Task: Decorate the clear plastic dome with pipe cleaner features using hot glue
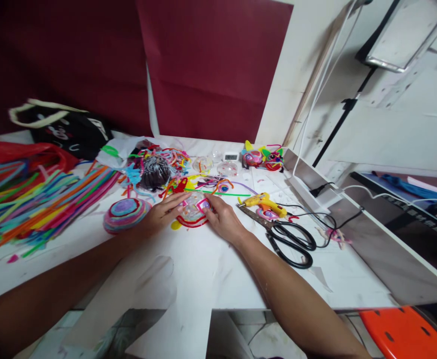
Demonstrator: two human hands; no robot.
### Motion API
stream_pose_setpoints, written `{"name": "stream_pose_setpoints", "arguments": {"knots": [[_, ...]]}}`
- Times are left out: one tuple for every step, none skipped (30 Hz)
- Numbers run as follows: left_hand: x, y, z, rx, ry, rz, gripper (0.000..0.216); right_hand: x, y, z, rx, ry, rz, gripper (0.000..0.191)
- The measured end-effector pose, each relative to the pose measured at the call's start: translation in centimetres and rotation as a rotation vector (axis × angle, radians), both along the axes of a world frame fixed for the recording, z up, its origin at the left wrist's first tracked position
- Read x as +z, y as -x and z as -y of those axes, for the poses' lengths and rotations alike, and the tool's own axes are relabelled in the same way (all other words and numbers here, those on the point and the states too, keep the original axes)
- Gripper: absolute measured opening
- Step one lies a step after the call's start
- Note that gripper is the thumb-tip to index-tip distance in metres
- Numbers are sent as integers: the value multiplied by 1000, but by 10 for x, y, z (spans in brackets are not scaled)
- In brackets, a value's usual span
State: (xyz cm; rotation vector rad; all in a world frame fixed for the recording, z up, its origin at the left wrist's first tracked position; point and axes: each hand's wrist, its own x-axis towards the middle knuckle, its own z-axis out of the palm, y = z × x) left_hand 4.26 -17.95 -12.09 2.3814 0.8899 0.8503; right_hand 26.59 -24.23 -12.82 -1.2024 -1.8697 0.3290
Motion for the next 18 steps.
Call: {"name": "stream_pose_setpoints", "arguments": {"knots": [[0, 0, 0, 1, 4, -4, 51, 0, 0, 0, -1, -2, 4, 45], [0, 0, 0, 1, 8, -8, 52, 0, 0, 0, -1, -4, 8, 45], [0, 0, 0, 0, 12, -10, 52, 1, 0, 0, -2, -6, 11, 46], [1, 0, 0, -1, 14, -10, 53, 1, 0, 0, -2, -7, 14, 46], [1, 0, 1, 0, 14, -7, 54, 1, 0, 0, -3, -8, 17, 46], [1, 0, 1, 1, 14, -5, 54, 1, 0, 1, -3, -9, 18, 46], [1, 0, 1, 1, 15, -4, 54, 1, 0, 1, -4, -11, 19, 46], [1, 0, 1, 1, 15, -2, 54, 1, 0, 1, -5, -12, 20, 45], [1, 0, 1, 2, 15, 0, 54, 1, 0, 1, -6, -14, 20, 45], [1, 0, 1, 3, 15, 1, 53, 0, 1, 0, -6, -15, 20, 45], [1, 0, 1, 6, 14, 2, 53, 0, 1, 0, -7, -16, 20, 45], [1, 0, 1, 12, 14, 4, 53, 0, 1, 0, -7, -17, 20, 46], [1, 0, 2, 18, 14, 5, 53, 0, 1, 0, -8, -17, 21, 46], [2, -1, 2, 23, 16, 4, 54, 0, 1, 0, -9, -17, 22, 46], [2, -1, 2, 26, 20, 2, 54, -1, 1, 0, -11, -17, 22, 46], [2, -1, 2, 27, 23, 2, 55, -1, 1, 0, -13, -17, 22, 46], [2, -1, 2, 27, 27, 1, 55, -1, 1, 0, -15, -17, 20, 46], [2, -1, 2, 28, 31, 3, 55, -2, 1, -1, -18, -18, 18, 45]]}}
